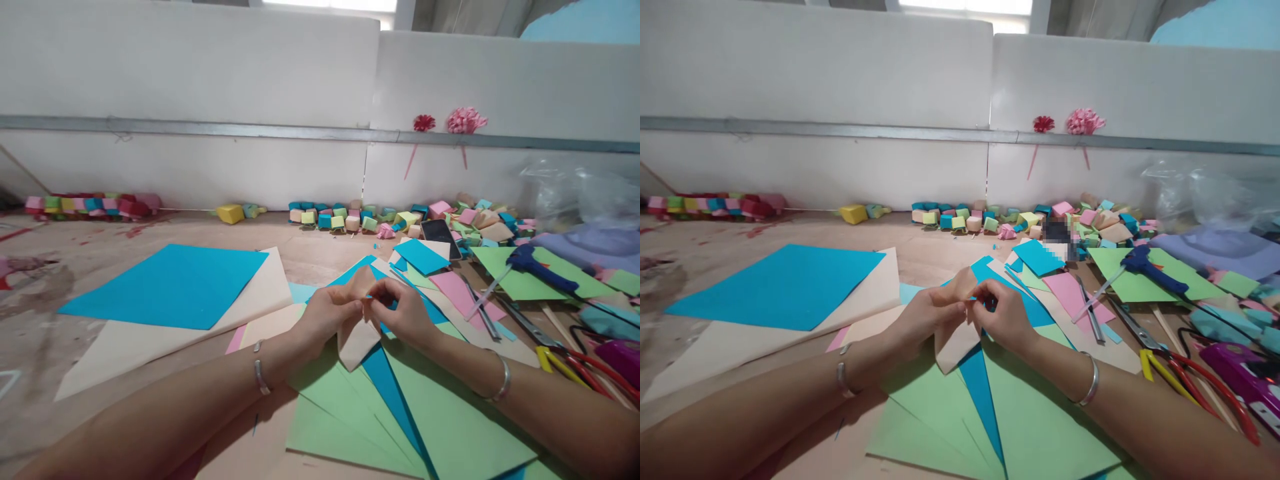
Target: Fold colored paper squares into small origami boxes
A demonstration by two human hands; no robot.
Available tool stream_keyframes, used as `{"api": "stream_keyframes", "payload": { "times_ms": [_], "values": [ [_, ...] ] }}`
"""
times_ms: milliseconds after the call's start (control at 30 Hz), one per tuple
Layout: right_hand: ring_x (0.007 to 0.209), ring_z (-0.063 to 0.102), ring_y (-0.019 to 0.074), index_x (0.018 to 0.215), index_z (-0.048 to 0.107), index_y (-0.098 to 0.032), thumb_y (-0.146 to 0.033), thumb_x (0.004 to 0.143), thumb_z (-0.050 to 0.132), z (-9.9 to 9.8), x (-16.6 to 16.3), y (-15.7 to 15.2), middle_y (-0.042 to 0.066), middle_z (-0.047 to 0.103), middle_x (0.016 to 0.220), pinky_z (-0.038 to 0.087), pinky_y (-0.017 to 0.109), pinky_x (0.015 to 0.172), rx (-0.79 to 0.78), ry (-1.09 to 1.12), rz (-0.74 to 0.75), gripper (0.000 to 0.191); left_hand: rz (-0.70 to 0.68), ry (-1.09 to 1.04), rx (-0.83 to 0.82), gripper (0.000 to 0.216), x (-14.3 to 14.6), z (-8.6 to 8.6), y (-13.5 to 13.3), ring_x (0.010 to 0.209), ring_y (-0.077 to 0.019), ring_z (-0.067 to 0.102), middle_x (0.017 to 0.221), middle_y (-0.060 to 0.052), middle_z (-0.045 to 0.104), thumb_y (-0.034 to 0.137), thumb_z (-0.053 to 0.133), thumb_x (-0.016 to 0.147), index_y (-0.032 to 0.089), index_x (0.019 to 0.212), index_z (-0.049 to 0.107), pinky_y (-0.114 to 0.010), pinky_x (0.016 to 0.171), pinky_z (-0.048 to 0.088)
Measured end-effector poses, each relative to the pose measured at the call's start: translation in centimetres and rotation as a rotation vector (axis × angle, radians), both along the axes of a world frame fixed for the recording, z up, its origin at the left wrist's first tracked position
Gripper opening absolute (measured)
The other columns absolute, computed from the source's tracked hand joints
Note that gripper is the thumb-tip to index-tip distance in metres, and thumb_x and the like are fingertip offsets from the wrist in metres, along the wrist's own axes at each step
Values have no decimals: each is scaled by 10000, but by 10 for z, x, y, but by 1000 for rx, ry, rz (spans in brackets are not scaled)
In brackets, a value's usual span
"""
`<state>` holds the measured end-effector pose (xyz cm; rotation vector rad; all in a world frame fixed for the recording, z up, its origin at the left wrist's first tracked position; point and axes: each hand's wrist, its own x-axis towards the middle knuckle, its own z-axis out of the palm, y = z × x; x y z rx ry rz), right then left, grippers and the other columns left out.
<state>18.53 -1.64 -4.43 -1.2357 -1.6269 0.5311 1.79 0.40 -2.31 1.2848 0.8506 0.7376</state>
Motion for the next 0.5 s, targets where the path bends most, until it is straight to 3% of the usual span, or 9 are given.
{"api": "stream_keyframes", "payload": {
  "times_ms": [100,300,433,500],
  "values": [
    [610,503,118,783,605,-198,-212,766,582,5,-3,-6,-12,592,683,407,236,557,82,-50,23,32,39,61,38,299,-2,0,2,708,-211,634,799,-106,720,392,736,705,112,810,727,-280,609,452],
    [630,523,122,800,573,-191,-233,803,571,8,-4,-11,0,595,711,434,240,583,102,-72,18,43,184,315,377,182,-2,5,4,711,-188,592,723,-33,680,315,613,773,151,723,673,-250,590,434],
    [653,553,130,1010,555,-184,-191,780,574,4,-3,-7,-8,603,733,449,241,596,60,-47,21,231,186,233,327,108,0,7,2,702,-172,586,740,-17,669,203,588,707,150,782,646,-239,592,442],
    [635,548,129,1025,547,-185,-180,769,579,2,-1,-4,-17,597,716,441,240,577,55,-44,4,258,162,168,265,150,1,8,0,692,-167,590,733,-15,664,144,567,652,148,785,637,-235,586,443]
  ]
}}
